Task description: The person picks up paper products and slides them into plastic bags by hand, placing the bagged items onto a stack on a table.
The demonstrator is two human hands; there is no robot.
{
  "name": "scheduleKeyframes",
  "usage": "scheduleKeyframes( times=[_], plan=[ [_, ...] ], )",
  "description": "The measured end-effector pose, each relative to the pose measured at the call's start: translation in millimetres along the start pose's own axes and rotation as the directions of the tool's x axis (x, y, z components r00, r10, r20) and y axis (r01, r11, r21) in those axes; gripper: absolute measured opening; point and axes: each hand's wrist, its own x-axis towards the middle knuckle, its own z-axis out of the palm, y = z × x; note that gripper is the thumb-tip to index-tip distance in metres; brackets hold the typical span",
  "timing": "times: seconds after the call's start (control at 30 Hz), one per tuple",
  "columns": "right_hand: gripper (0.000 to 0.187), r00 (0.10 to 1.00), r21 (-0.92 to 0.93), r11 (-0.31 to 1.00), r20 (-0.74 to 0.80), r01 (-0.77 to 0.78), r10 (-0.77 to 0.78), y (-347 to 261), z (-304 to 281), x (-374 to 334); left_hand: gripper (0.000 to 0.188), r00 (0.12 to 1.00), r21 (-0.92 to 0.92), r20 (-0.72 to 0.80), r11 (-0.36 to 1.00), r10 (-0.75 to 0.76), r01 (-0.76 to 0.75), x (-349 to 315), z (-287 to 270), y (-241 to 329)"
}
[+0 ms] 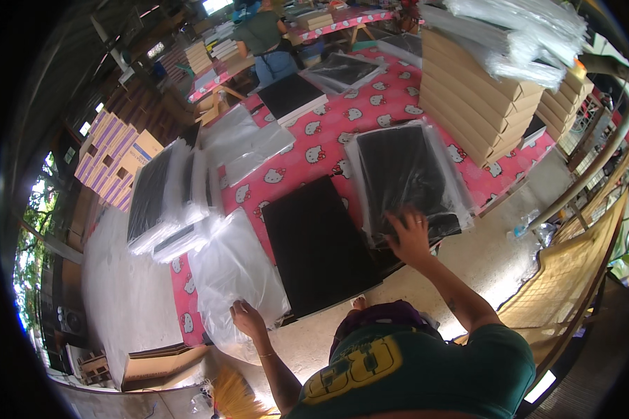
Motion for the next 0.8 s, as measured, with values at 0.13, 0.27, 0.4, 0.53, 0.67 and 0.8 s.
scheduleKeyframes(
  times=[0.13, 0.27, 0.4, 0.53, 0.67, 0.8],
  plan=[
    [0.080, 0.974, -0.147, 0.965, 0.034, -0.216, 0.223, 39.1, -21.0, -19.3, 0.016, 0.997, 0.064, 0.067, 0.997, 0.038, -0.042, -3.1, 14.1, -14.8],
    [0.088, 0.942, -0.117, 0.935, -0.033, -0.334, 0.333, 48.5, -44.4, -29.8, 0.020, 0.990, 0.114, 0.062, 0.985, 0.124, -0.131, -8.2, 20.4, -17.8],
    [0.088, 0.925, -0.067, 0.927, -0.125, -0.369, 0.359, 67.7, -47.4, -47.8, 0.024, 0.992, 0.129, 0.099, 0.987, 0.083, -0.095, -4.5, 21.3, -17.1],
    [0.074, 0.951, -0.045, 0.950, 0.010, -0.307, 0.308, 96.5, -36.9, -64.0, 0.025, 0.991, 0.152, 0.117, 0.985, 0.064, -0.082, -3.6, 24.1, -18.5],
    [0.062, 0.954, -0.034, 0.959, -0.112, -0.282, 0.277, 103.1, -27.9, -71.1, 0.025, 0.992, 0.132, 0.096, 0.987, 0.078, -0.090, -5.6, 25.9, -17.3],
    [0.058, 0.926, 0.083, 0.931, -0.101, -0.357, 0.364, 99.9, -35.8, -61.6, 0.024, 0.994, 0.142, 0.082, 0.987, 0.067, -0.078, -7.7, 26.9, -20.7]
  ],
)
